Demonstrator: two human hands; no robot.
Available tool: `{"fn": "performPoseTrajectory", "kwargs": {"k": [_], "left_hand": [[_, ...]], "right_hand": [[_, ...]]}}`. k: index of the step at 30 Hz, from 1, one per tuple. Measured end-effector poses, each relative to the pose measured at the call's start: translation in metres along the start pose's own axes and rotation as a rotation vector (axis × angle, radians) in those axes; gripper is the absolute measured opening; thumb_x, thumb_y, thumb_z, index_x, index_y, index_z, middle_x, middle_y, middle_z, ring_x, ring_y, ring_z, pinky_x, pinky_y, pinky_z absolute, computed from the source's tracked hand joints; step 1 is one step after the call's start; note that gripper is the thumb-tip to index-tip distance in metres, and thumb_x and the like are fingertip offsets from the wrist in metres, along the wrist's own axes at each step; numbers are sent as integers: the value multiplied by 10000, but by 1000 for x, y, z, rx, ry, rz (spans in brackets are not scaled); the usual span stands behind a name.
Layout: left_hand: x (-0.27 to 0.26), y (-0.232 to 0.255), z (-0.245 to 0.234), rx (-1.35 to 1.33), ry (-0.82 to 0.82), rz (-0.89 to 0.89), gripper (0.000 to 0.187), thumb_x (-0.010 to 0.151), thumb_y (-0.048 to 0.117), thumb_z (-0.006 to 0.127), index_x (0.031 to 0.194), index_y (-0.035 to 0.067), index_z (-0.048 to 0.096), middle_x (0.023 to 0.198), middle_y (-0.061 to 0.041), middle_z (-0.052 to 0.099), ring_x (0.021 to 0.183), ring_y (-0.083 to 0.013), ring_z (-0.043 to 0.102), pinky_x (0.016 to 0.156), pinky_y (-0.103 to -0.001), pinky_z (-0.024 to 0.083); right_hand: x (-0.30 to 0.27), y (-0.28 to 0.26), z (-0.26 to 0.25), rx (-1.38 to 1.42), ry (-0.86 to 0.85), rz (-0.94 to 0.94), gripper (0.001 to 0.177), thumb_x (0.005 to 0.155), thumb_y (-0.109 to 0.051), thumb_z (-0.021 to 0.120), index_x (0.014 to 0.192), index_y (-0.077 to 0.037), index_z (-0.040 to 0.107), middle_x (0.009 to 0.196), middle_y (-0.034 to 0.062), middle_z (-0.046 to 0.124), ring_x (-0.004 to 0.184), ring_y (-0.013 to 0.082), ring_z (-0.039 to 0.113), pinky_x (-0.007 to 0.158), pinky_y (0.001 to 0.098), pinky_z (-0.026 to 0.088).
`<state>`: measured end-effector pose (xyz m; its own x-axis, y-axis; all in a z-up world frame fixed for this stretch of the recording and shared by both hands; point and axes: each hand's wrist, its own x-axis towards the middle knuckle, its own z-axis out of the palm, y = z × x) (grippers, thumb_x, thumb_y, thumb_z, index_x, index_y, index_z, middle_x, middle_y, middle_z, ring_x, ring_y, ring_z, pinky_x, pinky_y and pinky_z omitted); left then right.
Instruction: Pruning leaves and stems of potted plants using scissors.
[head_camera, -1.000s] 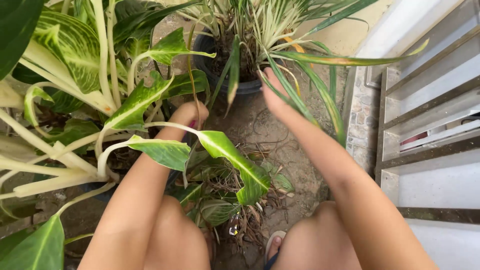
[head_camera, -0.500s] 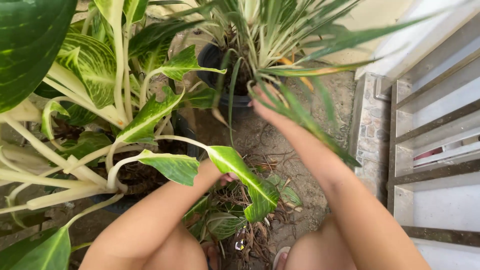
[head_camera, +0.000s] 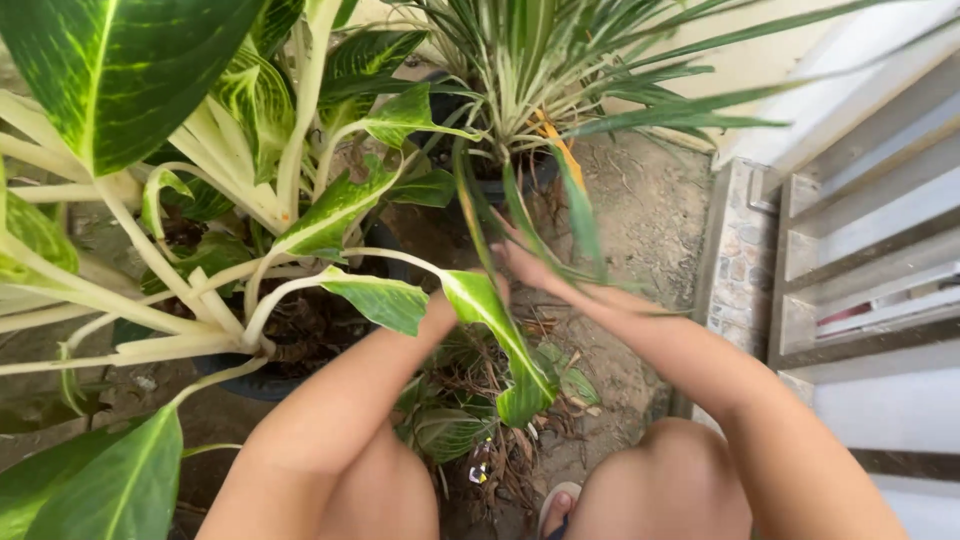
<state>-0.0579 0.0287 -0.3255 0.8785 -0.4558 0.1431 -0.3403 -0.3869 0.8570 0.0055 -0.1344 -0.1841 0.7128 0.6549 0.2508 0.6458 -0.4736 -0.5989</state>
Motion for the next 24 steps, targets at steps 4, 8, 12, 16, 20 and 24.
{"fn": "performPoseTrajectory", "kwargs": {"k": [4, 8, 12, 16, 20, 24], "left_hand": [[-2, 1, -4, -271, -159, -150, 81, 813, 73, 757, 860, 8, 741, 774, -199, 721, 659, -307, 701, 571, -418, 564], [17, -39, 23, -1275, 174, -590, 52, 936, 45, 629, 937, -3, 606, 898, -188, 666, 784, -308, 720, 721, -416, 632], [13, 53, 20, -1196, 213, -700, 75, 1003, 65, 608, 978, 33, 544, 944, -166, 631, 865, -303, 689, 805, -422, 615], [19, 123, 13, -745, 211, -899, 115, 1056, 252, 524, 1059, 138, 515, 996, -132, 599, 922, -272, 636, 841, -428, 582], [54, 107, 52, -322, 240, -777, 395, 1135, 378, 397, 1096, 16, 549, 936, -187, 559, 923, -350, 624, 844, -523, 564], [74, 218, 44, 207, 470, 142, 548, 1135, 430, 315, 1308, 15, 629, 1225, -199, 675, 1217, -304, 617, 1105, -480, 470]], "right_hand": [[-58, 57, -8, 135, -319, 527, 464, 1005, -376, 670, 1272, -13, 780, 880, 172, 788, 835, 311, 788, 708, 367, 591], [-93, 35, -27, 811, -315, 980, 531, 940, -418, 711, 1269, -1, 693, 964, 55, 788, 948, 281, 743, 758, 358, 638], [-102, -19, -56, 1117, -557, 905, 477, 910, -449, 630, 1198, -70, 646, 973, 42, 771, 982, 241, 697, 778, 390, 640], [-101, 59, -53, 1004, -645, 467, 545, 1089, -532, 693, 1095, 11, 646, 760, 136, 588, 648, 314, 487, 556, 419, 372], [-102, -29, -124, -414, -629, 535, 615, 770, -719, 636, 1007, -165, 756, 858, 17, 710, 856, 174, 663, 837, 364, 524], [-102, -62, -143, -1076, -769, 460, 540, 865, -658, 623, 974, -158, 793, 956, -6, 747, 988, 125, 709, 992, 357, 521]]}}
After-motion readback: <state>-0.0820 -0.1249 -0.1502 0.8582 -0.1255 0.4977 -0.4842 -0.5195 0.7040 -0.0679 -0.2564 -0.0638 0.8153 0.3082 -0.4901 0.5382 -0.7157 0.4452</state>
